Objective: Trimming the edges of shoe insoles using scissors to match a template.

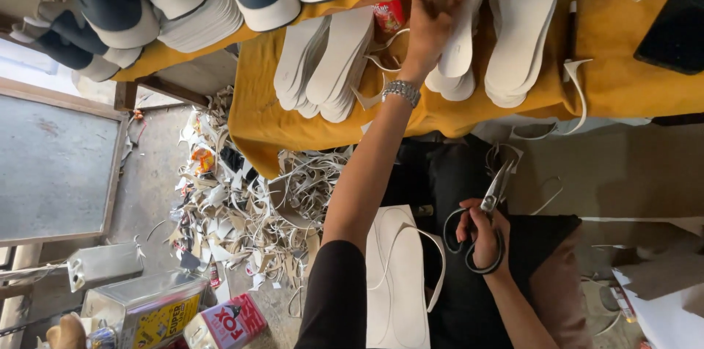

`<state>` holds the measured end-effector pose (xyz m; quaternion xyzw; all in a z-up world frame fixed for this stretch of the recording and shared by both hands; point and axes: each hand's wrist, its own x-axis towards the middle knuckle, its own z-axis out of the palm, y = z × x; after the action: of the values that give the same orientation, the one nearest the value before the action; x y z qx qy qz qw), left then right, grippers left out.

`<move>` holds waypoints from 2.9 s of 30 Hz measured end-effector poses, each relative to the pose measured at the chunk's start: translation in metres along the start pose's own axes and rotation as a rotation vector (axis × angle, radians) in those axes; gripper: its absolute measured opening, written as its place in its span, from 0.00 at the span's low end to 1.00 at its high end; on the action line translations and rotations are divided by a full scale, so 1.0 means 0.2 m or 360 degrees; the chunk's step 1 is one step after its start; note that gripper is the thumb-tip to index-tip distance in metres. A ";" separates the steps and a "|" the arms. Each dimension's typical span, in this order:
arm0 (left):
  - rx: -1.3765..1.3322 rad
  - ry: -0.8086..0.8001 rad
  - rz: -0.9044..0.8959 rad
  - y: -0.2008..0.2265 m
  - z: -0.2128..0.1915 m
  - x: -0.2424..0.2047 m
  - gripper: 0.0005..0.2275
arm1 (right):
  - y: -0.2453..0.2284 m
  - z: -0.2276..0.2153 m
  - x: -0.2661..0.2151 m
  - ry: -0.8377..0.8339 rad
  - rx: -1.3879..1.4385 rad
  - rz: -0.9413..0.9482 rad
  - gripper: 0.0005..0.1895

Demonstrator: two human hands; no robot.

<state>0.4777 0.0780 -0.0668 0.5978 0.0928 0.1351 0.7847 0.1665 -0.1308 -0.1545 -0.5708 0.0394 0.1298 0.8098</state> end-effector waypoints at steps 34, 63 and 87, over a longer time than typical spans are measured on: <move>0.1515 -0.0168 0.0373 0.26 -0.39 -1.72 0.32 | -0.08 0.01 -0.05 0.0136 0.0116 0.0180 0.15; 0.0505 0.2115 -0.0656 0.53 -2.12 -2.75 0.16 | -0.01 -0.04 0.00 0.0230 -0.0371 0.0379 0.21; 0.0056 0.0441 -0.0686 0.41 -0.90 -2.42 0.14 | -0.27 0.06 -0.22 -0.0491 -0.1054 0.0013 0.59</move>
<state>-0.0430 0.1058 -0.0444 0.5536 0.3271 0.0435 0.7647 0.1366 -0.1440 -0.0912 -0.7756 -0.1252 0.2235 0.5769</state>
